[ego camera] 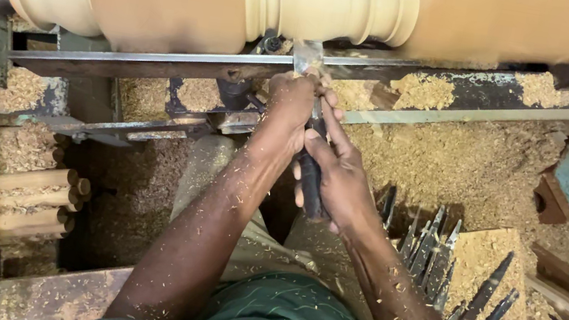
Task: The person shapes a wooden spindle on a lathe by holding various chisels and gouges against the rotating wood. They move the metal tools along the workpiece to carve decorative profiles while wood shavings accumulate on the machine.
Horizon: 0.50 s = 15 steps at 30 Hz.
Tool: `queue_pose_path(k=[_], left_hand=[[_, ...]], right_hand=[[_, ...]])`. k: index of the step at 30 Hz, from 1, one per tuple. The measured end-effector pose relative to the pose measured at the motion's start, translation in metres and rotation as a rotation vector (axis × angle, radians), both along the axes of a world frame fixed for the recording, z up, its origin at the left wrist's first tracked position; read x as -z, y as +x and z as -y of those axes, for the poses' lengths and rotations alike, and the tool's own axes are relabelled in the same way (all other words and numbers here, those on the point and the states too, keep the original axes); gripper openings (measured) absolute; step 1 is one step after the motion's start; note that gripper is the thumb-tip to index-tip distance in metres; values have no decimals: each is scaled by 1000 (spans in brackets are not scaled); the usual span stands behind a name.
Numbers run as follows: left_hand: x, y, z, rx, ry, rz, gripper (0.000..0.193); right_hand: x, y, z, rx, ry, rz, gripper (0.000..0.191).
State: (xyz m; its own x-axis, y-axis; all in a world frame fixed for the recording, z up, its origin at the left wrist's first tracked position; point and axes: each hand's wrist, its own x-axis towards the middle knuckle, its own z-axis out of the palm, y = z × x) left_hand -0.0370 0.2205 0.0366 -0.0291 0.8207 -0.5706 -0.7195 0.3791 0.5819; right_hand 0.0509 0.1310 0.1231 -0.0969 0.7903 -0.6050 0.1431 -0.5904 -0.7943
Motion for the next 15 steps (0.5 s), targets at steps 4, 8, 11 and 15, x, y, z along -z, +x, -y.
queue_pose_path(k=[4, 8, 11, 15], left_hand=[[-1, -9, 2, 56, 25, 22, 25], [2, -18, 2, 80, 31, -12, 18], [4, -25, 2, 105, 57, 9, 21], [5, -36, 2, 169, 35, -15, 17]], right_hand=[[4, -13, 3, 45, 59, -118, 67], [8, -23, 7, 76, 64, -106, 66], [9, -31, 9, 101, 77, -131, 68], [11, -42, 12, 131, 86, -128, 68]])
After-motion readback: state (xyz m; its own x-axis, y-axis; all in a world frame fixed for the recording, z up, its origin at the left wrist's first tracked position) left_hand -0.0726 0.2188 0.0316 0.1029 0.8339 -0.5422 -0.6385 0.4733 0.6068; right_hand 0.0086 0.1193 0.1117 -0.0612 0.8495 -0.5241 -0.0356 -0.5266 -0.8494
